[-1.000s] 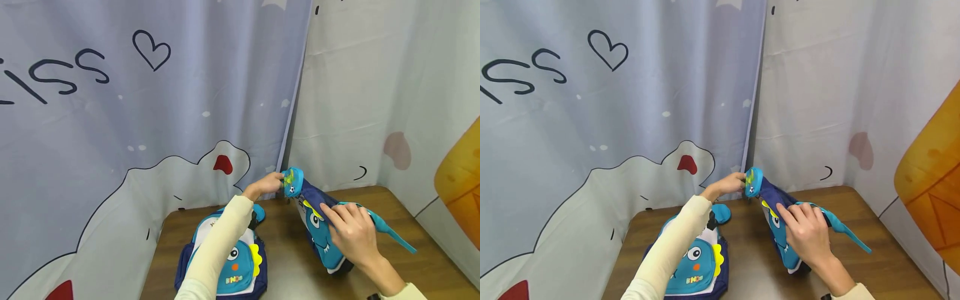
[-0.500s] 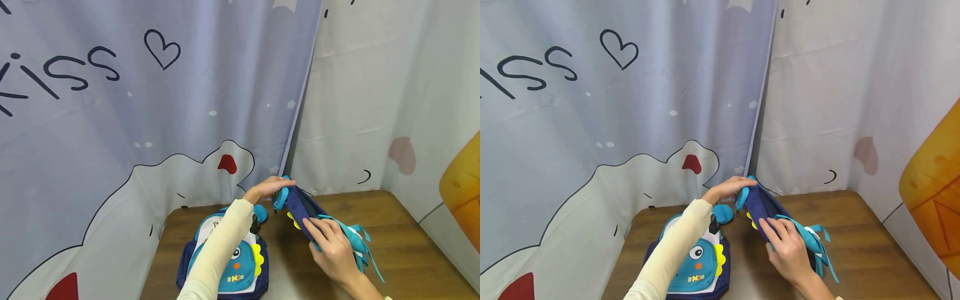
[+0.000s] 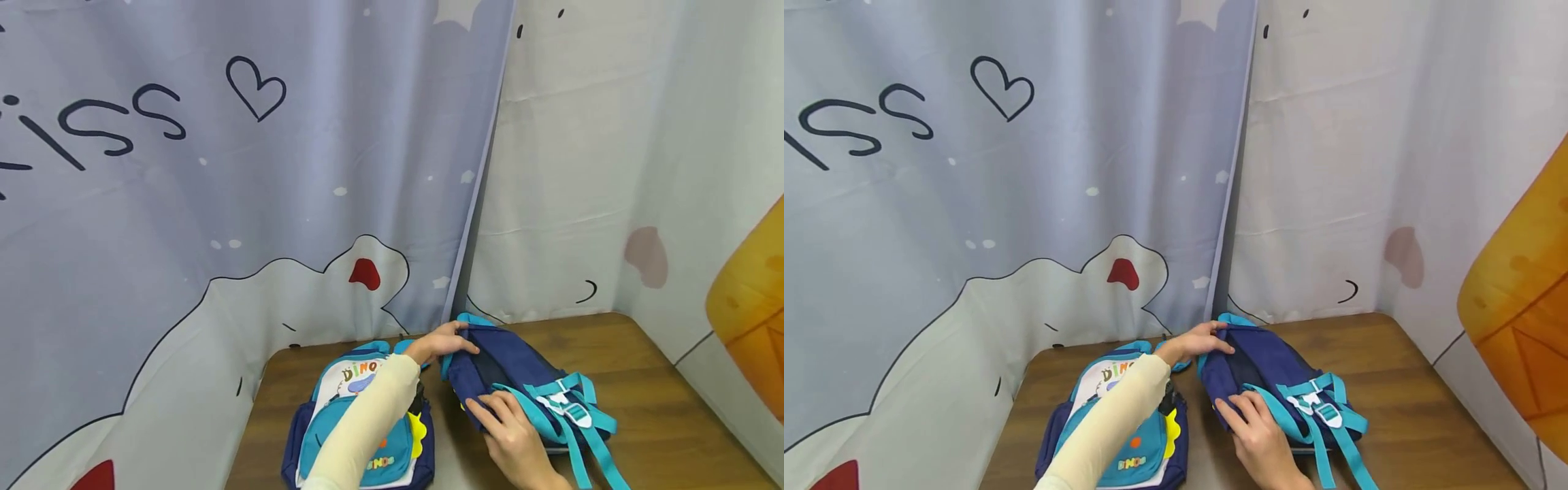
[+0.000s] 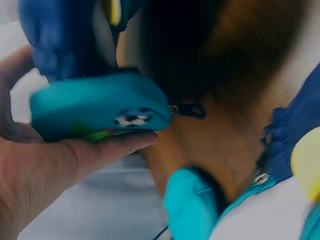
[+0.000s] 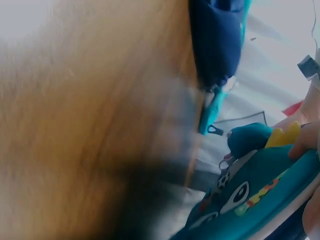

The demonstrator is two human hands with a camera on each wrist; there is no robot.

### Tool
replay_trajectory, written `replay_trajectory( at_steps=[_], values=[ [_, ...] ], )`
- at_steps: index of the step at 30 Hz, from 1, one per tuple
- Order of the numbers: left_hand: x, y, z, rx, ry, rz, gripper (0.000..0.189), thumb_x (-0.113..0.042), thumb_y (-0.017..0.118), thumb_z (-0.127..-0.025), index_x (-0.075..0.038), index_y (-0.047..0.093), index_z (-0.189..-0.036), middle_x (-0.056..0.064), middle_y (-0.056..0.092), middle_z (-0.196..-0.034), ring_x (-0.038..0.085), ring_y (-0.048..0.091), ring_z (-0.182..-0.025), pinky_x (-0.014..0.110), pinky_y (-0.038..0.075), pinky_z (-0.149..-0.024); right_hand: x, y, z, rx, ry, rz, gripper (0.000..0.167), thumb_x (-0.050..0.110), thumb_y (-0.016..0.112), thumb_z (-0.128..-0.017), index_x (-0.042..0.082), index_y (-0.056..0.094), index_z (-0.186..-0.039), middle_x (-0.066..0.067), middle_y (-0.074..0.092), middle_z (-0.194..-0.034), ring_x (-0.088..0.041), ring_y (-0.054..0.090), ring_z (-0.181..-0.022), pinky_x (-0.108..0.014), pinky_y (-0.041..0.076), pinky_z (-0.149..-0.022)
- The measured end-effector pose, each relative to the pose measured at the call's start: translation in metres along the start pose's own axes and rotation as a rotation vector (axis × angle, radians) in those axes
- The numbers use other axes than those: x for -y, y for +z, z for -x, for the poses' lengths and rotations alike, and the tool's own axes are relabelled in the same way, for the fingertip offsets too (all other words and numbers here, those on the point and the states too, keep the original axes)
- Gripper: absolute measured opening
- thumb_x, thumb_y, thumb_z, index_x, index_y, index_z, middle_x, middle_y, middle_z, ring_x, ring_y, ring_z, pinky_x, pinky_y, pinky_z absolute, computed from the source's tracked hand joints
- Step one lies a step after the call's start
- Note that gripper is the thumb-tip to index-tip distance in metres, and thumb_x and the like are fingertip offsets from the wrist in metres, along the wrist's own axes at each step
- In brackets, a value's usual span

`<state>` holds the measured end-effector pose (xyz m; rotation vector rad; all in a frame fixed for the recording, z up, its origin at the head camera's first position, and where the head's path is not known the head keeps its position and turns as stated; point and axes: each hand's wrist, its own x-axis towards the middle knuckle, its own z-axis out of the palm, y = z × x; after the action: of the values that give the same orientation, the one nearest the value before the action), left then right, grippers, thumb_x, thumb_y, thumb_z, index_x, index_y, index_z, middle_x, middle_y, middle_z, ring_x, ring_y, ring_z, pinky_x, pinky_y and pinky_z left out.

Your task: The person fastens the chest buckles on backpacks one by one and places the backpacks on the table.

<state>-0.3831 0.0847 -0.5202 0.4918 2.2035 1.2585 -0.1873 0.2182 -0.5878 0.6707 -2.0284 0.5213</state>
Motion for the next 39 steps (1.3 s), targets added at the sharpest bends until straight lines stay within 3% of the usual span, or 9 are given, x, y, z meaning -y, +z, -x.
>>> replay_trajectory(
  at_steps=[4, 9, 18, 21, 25, 28, 32, 36, 39],
  values=[
    [0.012, 0.011, 0.000, -0.082, -0.005, -0.039, 0.074, -0.024, 0.081, -0.091, -0.004, 0.050, -0.155, 0.019, 0.052, -0.156, 0.037, 0.049, -0.146, 0.048, 0.043, -0.119, 0.003, 0.010, 0.007, 0.053, 0.051, -0.033, 0.062, -0.017, 0.063, -0.062, 0.009, 0.080, -0.116, 0.001, 0.065, -0.096, -0.020, 0.055, -0.093, -0.028, 0.048, -0.079],
    [0.021, 0.021, 0.001, -0.223, -0.043, -0.112, 0.065, -0.021, 0.082, -0.089, -0.001, 0.058, -0.146, 0.019, 0.064, -0.141, 0.035, 0.062, -0.130, 0.043, 0.053, -0.108, 0.007, 0.022, 0.008, 0.106, 0.088, -0.018, 0.067, -0.022, 0.064, -0.054, 0.009, 0.080, -0.112, 0.003, 0.059, -0.092, -0.016, 0.052, -0.092, -0.026, 0.047, -0.071],
    [0.025, 0.030, 0.007, -0.262, -0.082, -0.301, 0.066, -0.023, 0.085, -0.088, -0.003, 0.059, -0.145, 0.019, 0.062, -0.143, 0.036, 0.057, -0.134, 0.045, 0.052, -0.107, 0.018, 0.041, 0.013, 0.204, 0.134, 0.032, 0.070, -0.027, 0.076, -0.044, 0.009, 0.079, -0.105, 0.004, 0.049, -0.090, -0.014, 0.050, -0.092, -0.024, 0.047, -0.066],
    [0.025, 0.032, 0.010, -0.301, -0.093, -0.337, 0.064, -0.024, 0.086, -0.088, -0.006, 0.062, -0.144, 0.021, 0.059, -0.140, 0.040, 0.055, -0.132, 0.049, 0.051, -0.106, 0.021, 0.045, 0.015, 0.279, 0.193, 0.031, 0.071, -0.024, 0.083, -0.047, 0.010, 0.077, -0.109, 0.003, 0.051, -0.094, -0.014, 0.047, -0.094, -0.026, 0.048, -0.068],
    [0.027, 0.036, 0.014, -0.312, -0.102, -0.391, 0.064, -0.026, 0.086, -0.087, -0.009, 0.063, -0.145, 0.027, 0.042, -0.158, 0.049, 0.041, -0.145, 0.056, 0.045, -0.113, 0.028, 0.046, 0.018, 0.468, 0.299, -0.021, 0.063, -0.018, 0.087, -0.058, 0.010, 0.075, -0.114, 0.001, 0.054, -0.103, -0.017, 0.047, -0.098, -0.032, 0.051, -0.073],
    [0.030, 0.041, 0.016, -0.316, -0.116, -0.397, 0.065, -0.027, 0.086, -0.087, -0.012, 0.064, -0.146, 0.029, 0.025, -0.170, 0.052, 0.021, -0.157, 0.066, 0.034, -0.120, 0.032, 0.044, 0.021, 0.623, 0.369, -0.105, 0.053, -0.009, 0.089, -0.070, 0.010, 0.074, -0.117, -0.001, 0.056, -0.109, -0.021, 0.050, -0.102, -0.037, 0.053, -0.076],
    [0.034, 0.043, 0.016, -0.311, -0.140, -0.418, 0.064, -0.030, 0.086, -0.089, -0.016, 0.064, -0.147, 0.027, 0.020, -0.173, 0.051, 0.009, -0.161, 0.074, 0.021, -0.122, 0.033, 0.039, 0.017, 0.748, 0.469, -0.224, 0.042, 0.009, 0.088, -0.082, 0.008, 0.073, -0.121, -0.007, 0.060, -0.119, -0.029, 0.055, -0.110, -0.046, 0.055, -0.083],
    [0.033, 0.044, 0.015, -0.309, -0.133, -0.436, 0.063, -0.031, 0.085, -0.089, -0.017, 0.064, -0.147, 0.027, 0.023, -0.172, 0.050, 0.010, -0.162, 0.073, 0.016, -0.124, 0.036, 0.029, 0.003, 0.830, 0.546, -0.278, 0.042, 0.022, 0.085, -0.089, 0.005, 0.071, -0.124, -0.014, 0.061, -0.128, -0.039, 0.057, -0.118, -0.057, 0.055, -0.088],
    [0.031, 0.046, 0.015, -0.313, -0.108, -0.437, 0.062, -0.031, 0.085, -0.089, -0.017, 0.064, -0.146, 0.027, 0.026, -0.171, 0.049, 0.015, -0.161, 0.072, 0.017, -0.124, 0.041, 0.020, -0.011, 0.856, 0.513, -0.252, 0.043, 0.027, 0.084, -0.091, 0.004, 0.071, -0.125, -0.013, 0.065, -0.125, -0.038, 0.062, -0.113, -0.055, 0.057, -0.086]
  ],
)
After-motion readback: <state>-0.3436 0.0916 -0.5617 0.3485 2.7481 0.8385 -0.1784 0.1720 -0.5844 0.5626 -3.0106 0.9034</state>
